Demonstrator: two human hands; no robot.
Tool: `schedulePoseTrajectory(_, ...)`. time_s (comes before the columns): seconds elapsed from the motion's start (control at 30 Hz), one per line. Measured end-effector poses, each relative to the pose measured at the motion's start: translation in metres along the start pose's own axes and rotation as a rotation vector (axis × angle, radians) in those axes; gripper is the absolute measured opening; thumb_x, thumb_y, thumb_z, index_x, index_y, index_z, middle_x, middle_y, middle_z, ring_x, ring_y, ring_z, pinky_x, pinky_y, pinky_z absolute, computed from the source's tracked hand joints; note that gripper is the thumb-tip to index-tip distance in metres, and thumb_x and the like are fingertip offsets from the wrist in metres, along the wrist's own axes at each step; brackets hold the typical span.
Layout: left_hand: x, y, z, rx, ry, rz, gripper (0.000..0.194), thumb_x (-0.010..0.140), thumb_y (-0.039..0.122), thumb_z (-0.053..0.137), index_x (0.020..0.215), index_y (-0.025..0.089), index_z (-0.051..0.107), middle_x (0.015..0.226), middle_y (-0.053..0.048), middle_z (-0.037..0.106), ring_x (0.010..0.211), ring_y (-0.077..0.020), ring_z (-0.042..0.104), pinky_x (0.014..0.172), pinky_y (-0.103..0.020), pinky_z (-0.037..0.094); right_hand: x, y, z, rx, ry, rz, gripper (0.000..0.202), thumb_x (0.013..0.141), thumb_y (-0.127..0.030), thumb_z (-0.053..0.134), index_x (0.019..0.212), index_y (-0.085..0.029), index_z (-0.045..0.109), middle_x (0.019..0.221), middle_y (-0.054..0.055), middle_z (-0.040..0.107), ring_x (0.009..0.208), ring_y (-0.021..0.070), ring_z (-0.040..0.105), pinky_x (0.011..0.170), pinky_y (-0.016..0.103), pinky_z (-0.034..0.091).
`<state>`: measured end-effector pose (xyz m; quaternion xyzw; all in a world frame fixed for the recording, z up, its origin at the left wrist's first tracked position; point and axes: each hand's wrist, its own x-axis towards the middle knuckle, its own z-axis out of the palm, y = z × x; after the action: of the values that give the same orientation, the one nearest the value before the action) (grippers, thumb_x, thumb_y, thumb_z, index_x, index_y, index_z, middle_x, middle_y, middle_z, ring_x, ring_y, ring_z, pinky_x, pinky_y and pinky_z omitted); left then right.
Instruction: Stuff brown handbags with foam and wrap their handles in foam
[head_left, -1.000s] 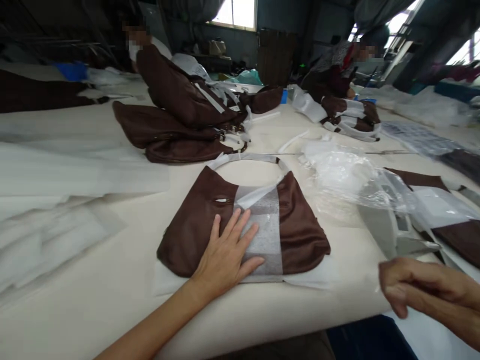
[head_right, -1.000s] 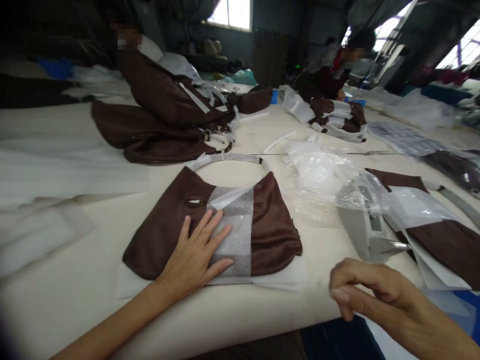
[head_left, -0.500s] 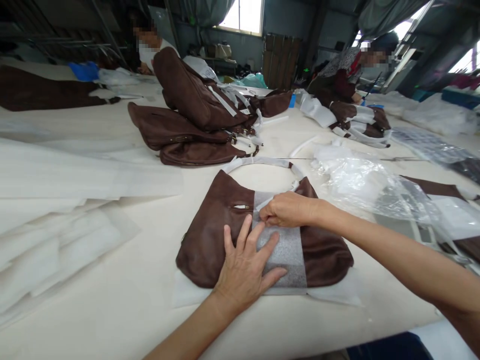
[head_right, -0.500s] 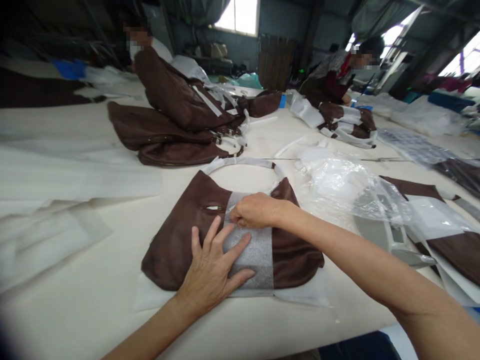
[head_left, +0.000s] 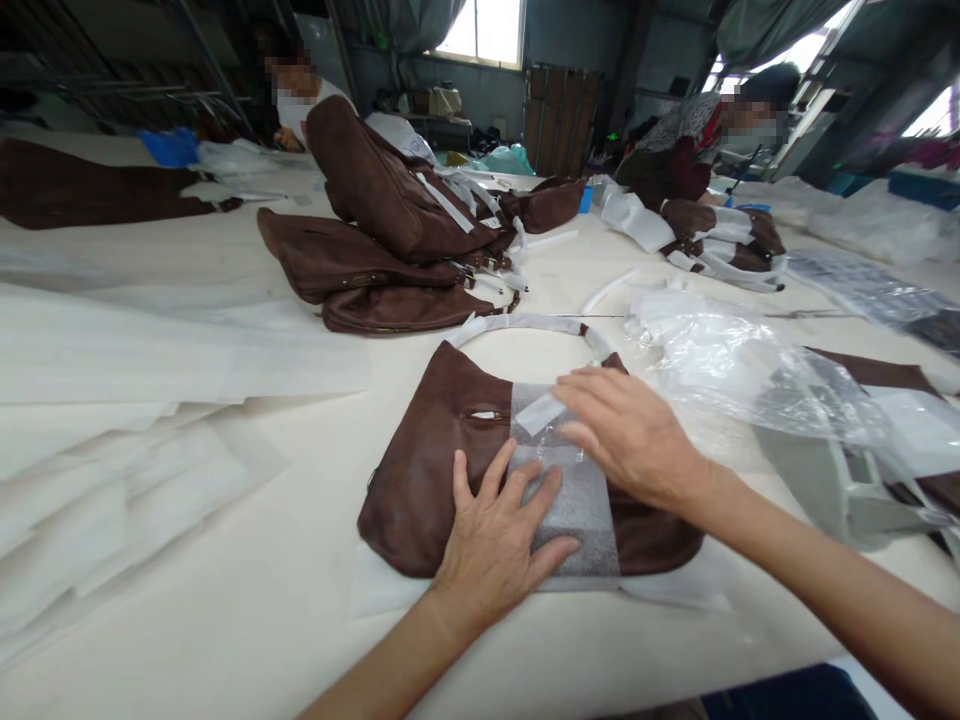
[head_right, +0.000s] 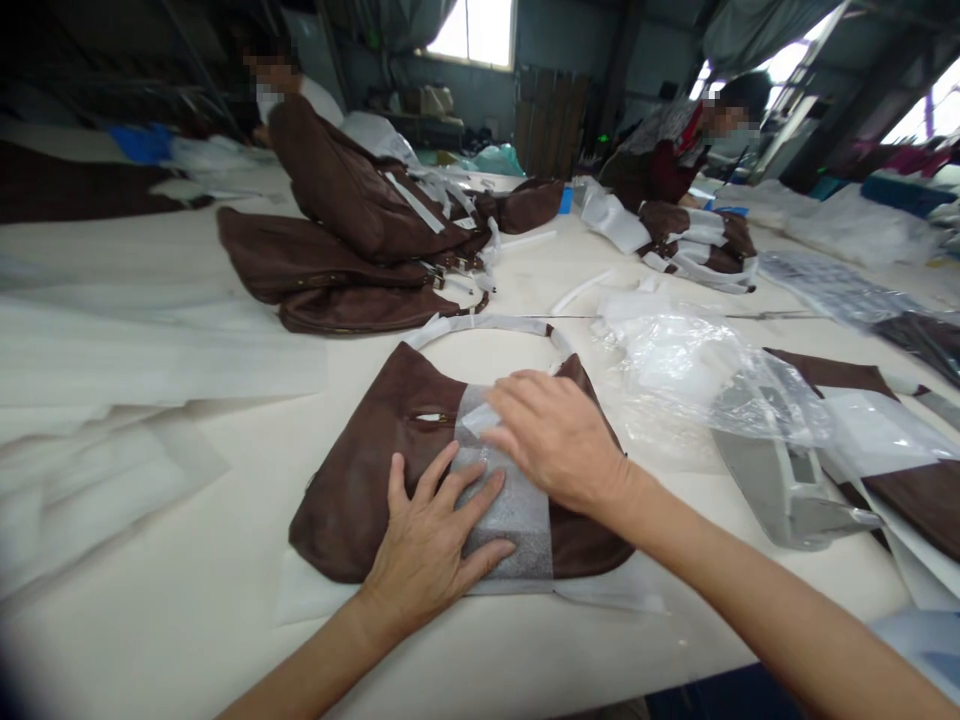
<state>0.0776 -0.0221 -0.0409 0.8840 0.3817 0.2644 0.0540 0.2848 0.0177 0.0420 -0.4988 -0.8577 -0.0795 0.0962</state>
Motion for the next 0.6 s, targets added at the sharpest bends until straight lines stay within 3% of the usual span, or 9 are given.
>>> schedulePoseTrajectory(0.1, 0.001, 0.0, -0.001, -0.006, -0.035, 0.018, 0.05, 0.089, 0.06, 0.056, 0.125, 0.026, 0.065, 0.132, -0.007, 0.064, 0.14, -0.0372, 0.036, 0.115, -0.066, -0.011, -0.027, -0.013, 0.028, 0.147, -0.081, -0.113, 0.057, 0.102, -0.048, 0.039, 0.15, -0.017, 0.038, 0.155, 0.013, 0.04, 0.147, 0.0321, 0.027, 0.117, 0.06, 0.019)
schedulePoseTrajectory(0.2, -0.001, -0.003, -0.009, -0.03, -0.088, 0.057, 0.05, 0.09, 0.054, 0.057, 0.131, 0.025, 0.061, 0.138, -0.009, 0.06, 0.143, -0.0398, 0.032, 0.115, -0.071, 0.001, -0.033, -0.01, 0.038, 0.395, -0.221, -0.054, 0.057, 0.103, -0.049, 0.036, 0.152, -0.02, 0.036, 0.16, 0.01, 0.032, 0.149, 0.0288, 0.022, 0.12, 0.059, 0.015)
schedulePoseTrajectory(0.23, -0.002, -0.005, -0.014, -0.042, -0.109, 0.077, 0.051, 0.091, 0.051, 0.057, 0.135, 0.026, 0.057, 0.14, -0.009, 0.058, 0.143, -0.0388, 0.032, 0.116, -0.071, 0.007, -0.035, -0.006, 0.034, 0.497, -0.205, -0.007, 0.056, 0.102, -0.049, 0.036, 0.151, -0.022, 0.038, 0.16, 0.009, 0.031, 0.149, 0.0271, 0.023, 0.121, 0.056, 0.017)
schedulePoseTrajectory(0.3, -0.007, -0.015, -0.029, -0.065, -0.088, 0.087, 0.05, 0.094, 0.043, 0.054, 0.142, 0.029, 0.049, 0.144, -0.008, 0.055, 0.144, -0.0337, 0.034, 0.118, -0.065, 0.018, -0.044, 0.007, 0.021, 0.677, -0.058, 0.164, 0.052, 0.1, -0.05, 0.043, 0.145, -0.024, 0.048, 0.159, 0.008, 0.034, 0.146, 0.0245, 0.03, 0.12, 0.047, 0.025)
schedulePoseTrajectory(0.37, -0.013, -0.033, -0.046, -0.089, 0.042, 0.024, 0.047, 0.096, 0.037, 0.052, 0.142, 0.031, 0.048, 0.145, -0.006, 0.054, 0.142, -0.028, 0.039, 0.119, -0.056, 0.024, -0.061, 0.021, 0.011, 0.782, 0.163, 0.461, 0.047, 0.095, -0.051, 0.052, 0.134, -0.025, 0.057, 0.15, 0.008, 0.047, 0.138, 0.0244, 0.044, 0.115, 0.043, 0.036)
schedulePoseTrajectory(0.43, -0.016, -0.058, -0.06, -0.106, 0.211, -0.121, 0.044, 0.094, 0.04, 0.053, 0.137, 0.031, 0.053, 0.143, -0.005, 0.055, 0.139, -0.0271, 0.043, 0.12, -0.052, 0.027, -0.081, 0.033, 0.009, 0.842, 0.284, 0.799, 0.045, 0.087, -0.051, 0.062, 0.123, -0.024, 0.063, 0.138, 0.01, 0.057, 0.126, 0.0268, 0.055, 0.107, 0.044, 0.044)
schedulePoseTrajectory(0.5, -0.016, -0.087, -0.067, -0.166, 0.284, -0.364, 0.05, 0.089, 0.05, 0.056, 0.133, 0.026, 0.057, 0.143, -0.008, 0.054, 0.137, -0.0304, 0.045, 0.118, -0.052, 0.031, -0.096, 0.044, 0.015, 0.958, 0.264, 1.08, 0.048, 0.08, -0.052, 0.068, 0.117, -0.02, 0.065, 0.13, 0.013, 0.063, 0.117, 0.0287, 0.061, 0.097, 0.043, 0.05)
schedulePoseTrajectory(0.53, -0.014, -0.1, -0.067, -0.239, 0.272, -0.523, 0.058, 0.086, 0.055, 0.056, 0.134, 0.023, 0.056, 0.143, -0.011, 0.053, 0.135, -0.0324, 0.047, 0.117, -0.052, 0.033, -0.101, 0.047, 0.019, 1.051, 0.213, 1.158, 0.05, 0.078, -0.054, 0.069, 0.114, -0.019, 0.065, 0.126, 0.014, 0.065, 0.112, 0.0289, 0.063, 0.092, 0.041, 0.052)
schedulePoseTrajectory(0.6, -0.011, -0.121, -0.063, -0.446, 0.202, -0.841, 0.073, 0.081, 0.061, 0.057, 0.139, 0.018, 0.051, 0.144, -0.016, 0.052, 0.133, -0.0346, 0.049, 0.114, -0.052, 0.037, -0.104, 0.052, 0.026, 1.265, 0.109, 1.178, 0.05, 0.078, -0.057, 0.071, 0.106, -0.016, 0.067, 0.115, 0.014, 0.07, 0.104, 0.0273, 0.067, 0.085, 0.037, 0.053)
